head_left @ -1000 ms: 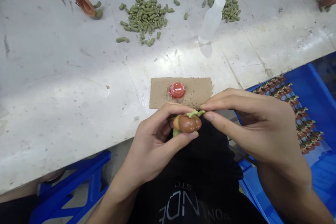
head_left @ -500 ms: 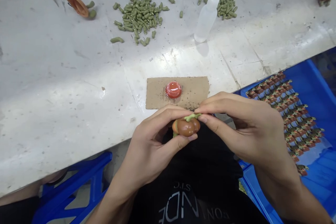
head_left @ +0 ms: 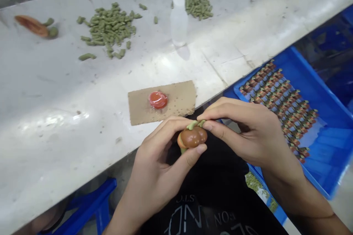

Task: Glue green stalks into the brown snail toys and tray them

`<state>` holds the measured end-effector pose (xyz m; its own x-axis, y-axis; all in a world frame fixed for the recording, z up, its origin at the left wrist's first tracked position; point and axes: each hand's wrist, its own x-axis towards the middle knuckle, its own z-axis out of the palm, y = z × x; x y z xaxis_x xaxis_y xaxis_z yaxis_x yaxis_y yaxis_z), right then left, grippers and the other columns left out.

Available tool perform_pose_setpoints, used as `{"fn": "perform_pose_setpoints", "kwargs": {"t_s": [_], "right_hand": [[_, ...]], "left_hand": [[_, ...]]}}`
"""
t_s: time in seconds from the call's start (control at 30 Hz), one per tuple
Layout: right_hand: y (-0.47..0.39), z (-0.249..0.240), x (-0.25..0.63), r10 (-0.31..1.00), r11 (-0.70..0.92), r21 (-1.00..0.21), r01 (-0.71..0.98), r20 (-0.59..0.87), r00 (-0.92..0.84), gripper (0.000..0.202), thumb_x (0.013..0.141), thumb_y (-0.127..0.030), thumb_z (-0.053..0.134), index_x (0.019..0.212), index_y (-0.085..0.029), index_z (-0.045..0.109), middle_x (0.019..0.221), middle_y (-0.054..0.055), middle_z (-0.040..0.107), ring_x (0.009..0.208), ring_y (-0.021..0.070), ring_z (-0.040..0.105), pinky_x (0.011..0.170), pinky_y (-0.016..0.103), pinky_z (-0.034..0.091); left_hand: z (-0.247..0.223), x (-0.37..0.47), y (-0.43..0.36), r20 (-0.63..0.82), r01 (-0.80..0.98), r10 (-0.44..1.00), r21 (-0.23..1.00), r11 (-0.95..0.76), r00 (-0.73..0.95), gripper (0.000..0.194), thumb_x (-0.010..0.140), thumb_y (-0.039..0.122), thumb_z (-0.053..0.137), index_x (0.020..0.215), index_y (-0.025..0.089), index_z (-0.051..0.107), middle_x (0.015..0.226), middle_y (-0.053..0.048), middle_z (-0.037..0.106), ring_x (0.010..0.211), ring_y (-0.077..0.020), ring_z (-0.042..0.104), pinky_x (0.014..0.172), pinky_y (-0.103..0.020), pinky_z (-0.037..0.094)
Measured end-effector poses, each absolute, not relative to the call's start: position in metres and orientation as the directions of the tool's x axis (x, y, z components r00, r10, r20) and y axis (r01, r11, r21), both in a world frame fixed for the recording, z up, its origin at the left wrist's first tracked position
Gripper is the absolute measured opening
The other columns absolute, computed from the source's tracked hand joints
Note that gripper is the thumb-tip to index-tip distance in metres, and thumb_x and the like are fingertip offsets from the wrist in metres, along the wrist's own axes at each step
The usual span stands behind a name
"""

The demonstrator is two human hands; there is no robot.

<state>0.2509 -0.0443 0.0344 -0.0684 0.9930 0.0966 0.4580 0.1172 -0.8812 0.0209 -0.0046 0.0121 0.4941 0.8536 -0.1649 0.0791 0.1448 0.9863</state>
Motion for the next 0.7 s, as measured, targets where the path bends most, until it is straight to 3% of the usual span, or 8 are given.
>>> {"fn": "perform_pose_setpoints", "kwargs": {"t_s": [0.07,0.17,0.27,0.37,0.5,0.6,0.7], "right_hand": [[-0.057,0.037,0.264,0.995,0.082,-0.878,0.471,0.095,0.005,0.027,0.112,-0.014,0.079,0.133,-0.029,0.085,0.118,0.000,0.088,0.105,0.0192,0.085,0.098,0.032,0.070],[-0.082,0.041,0.285,0.991,0.126,-0.778,0.615,0.128,-0.041,0.055,0.106,-0.005,0.072,0.156,-0.029,0.076,0.151,0.008,0.080,0.138,0.0249,0.078,0.120,0.041,0.066],[-0.110,0.038,0.300,0.975,0.211,-0.596,0.775,0.076,-0.207,0.057,0.107,-0.004,0.068,0.158,-0.027,0.074,0.169,0.009,0.074,0.164,0.0312,0.062,0.137,0.053,0.054],[-0.132,0.027,0.304,0.975,0.194,-0.529,0.826,0.012,-0.221,0.041,0.112,-0.010,0.067,0.150,-0.020,0.076,0.151,0.010,0.085,0.151,0.0318,0.068,0.134,0.055,0.055],[-0.154,0.009,0.309,0.996,0.075,-0.469,0.880,-0.016,-0.093,0.027,0.116,-0.015,0.066,0.139,-0.020,0.081,0.132,0.012,0.087,0.128,0.0309,0.075,0.120,0.052,0.061],[-0.179,-0.006,0.340,0.998,-0.069,-0.535,0.842,-0.031,0.063,0.031,0.113,-0.021,0.072,0.142,-0.023,0.083,0.127,0.011,0.085,0.114,0.0265,0.079,0.106,0.045,0.067],[-0.218,-0.023,0.410,0.898,-0.393,-0.498,0.773,-0.028,0.439,0.026,0.107,-0.031,0.076,0.131,-0.029,0.086,0.120,0.006,0.085,0.105,0.0230,0.081,0.102,0.041,0.069]], "left_hand": [[0.014,0.034,-0.007,-0.243,0.058,0.810,0.966,0.251,0.533,0.010,0.107,0.032,0.092,0.115,0.033,0.086,0.108,0.002,0.084,0.093,-0.0175,0.078,0.087,-0.025,0.066],[0.009,0.059,-0.008,-0.350,0.095,0.671,0.917,0.386,0.654,0.008,0.106,0.035,0.091,0.106,0.029,0.085,0.094,0.002,0.083,0.079,-0.0165,0.076,0.073,-0.022,0.064],[-0.006,0.090,-0.007,-0.383,0.179,0.485,0.892,0.416,0.786,0.010,0.104,0.033,0.091,0.101,0.026,0.085,0.096,0.000,0.086,0.090,-0.0214,0.082,0.079,-0.025,0.068],[-0.022,0.122,-0.008,-0.394,0.227,0.326,0.865,0.448,0.860,0.013,0.104,0.036,0.088,0.105,0.023,0.087,0.113,-0.005,0.092,0.107,-0.0287,0.087,0.095,-0.035,0.073],[-0.039,0.151,-0.014,-0.417,0.277,0.191,0.819,0.503,0.888,0.027,0.098,0.047,0.095,0.107,0.022,0.090,0.104,-0.007,0.092,0.099,-0.0298,0.089,0.092,-0.036,0.073],[-0.046,0.152,-0.020,-0.470,0.354,0.225,0.840,0.411,0.854,0.042,0.101,0.054,0.093,0.128,0.023,0.089,0.109,-0.010,0.092,0.097,-0.0294,0.089,0.083,-0.033,0.073],[-0.049,0.136,-0.020,-0.489,0.409,0.337,0.867,0.283,0.804,0.057,0.103,0.060,0.091,0.150,0.029,0.081,0.137,-0.014,0.090,0.104,-0.0303,0.091,0.083,-0.034,0.075]]}}
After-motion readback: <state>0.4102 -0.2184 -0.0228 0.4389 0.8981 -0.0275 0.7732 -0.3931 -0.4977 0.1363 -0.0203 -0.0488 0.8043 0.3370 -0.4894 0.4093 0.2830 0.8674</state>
